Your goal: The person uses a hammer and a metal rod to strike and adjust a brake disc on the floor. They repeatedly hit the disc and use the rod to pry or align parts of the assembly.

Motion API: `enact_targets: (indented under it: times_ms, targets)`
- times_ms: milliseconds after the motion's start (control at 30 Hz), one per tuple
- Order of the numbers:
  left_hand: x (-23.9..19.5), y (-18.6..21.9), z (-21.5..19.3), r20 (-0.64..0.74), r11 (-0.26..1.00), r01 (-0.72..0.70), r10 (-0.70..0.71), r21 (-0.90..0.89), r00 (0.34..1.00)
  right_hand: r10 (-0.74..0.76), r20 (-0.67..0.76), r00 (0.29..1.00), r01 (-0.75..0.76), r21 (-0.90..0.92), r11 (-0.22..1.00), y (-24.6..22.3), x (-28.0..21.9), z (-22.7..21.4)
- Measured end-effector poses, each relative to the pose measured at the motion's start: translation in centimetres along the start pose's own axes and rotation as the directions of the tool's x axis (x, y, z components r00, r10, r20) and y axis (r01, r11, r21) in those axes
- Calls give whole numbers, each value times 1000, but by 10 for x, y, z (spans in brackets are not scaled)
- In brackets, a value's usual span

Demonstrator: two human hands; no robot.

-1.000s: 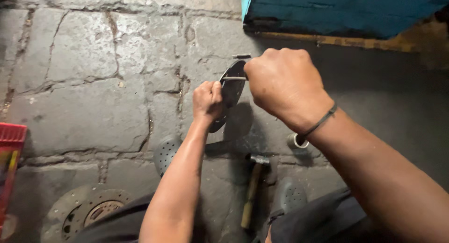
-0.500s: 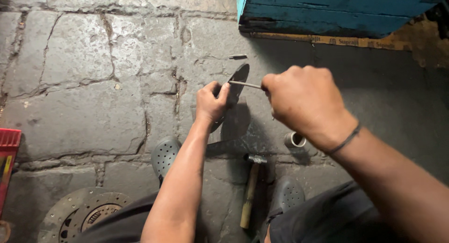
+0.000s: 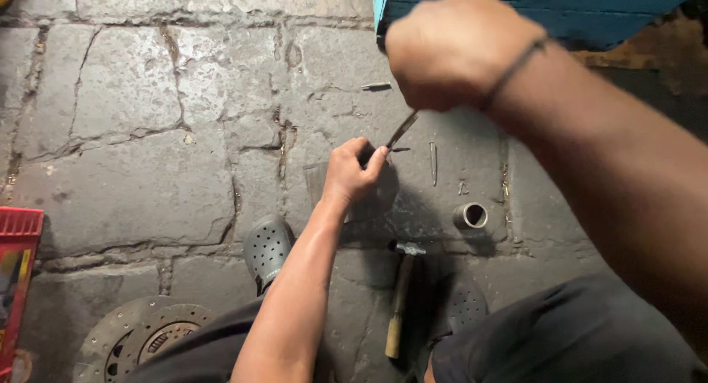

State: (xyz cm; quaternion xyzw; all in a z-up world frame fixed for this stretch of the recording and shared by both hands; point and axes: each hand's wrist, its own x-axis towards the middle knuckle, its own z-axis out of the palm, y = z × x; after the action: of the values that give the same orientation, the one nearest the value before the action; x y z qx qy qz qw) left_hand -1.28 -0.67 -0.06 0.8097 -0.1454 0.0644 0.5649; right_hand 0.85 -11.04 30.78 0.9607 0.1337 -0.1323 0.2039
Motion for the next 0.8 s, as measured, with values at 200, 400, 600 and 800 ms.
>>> enact_targets:
  times_ms: [200,400,600,800]
  targets:
    - [-9,10,-3,33,999,-38,37,25,999,-84,295,952,132,-147,980,2,50,-4]
    - [-14,15,-7,89,997,-71,69,23,994,13,290,957,-6,-22,1000,2,30,-6]
    - [-10,20,-15,96,991,-50,38,126,995,33,201,979,-39,24,999,-5,-2,-16]
    - [-3,13,-20,25,954,-145,143,261,989,-1,25,1000,0,40,999,-11,3,-7]
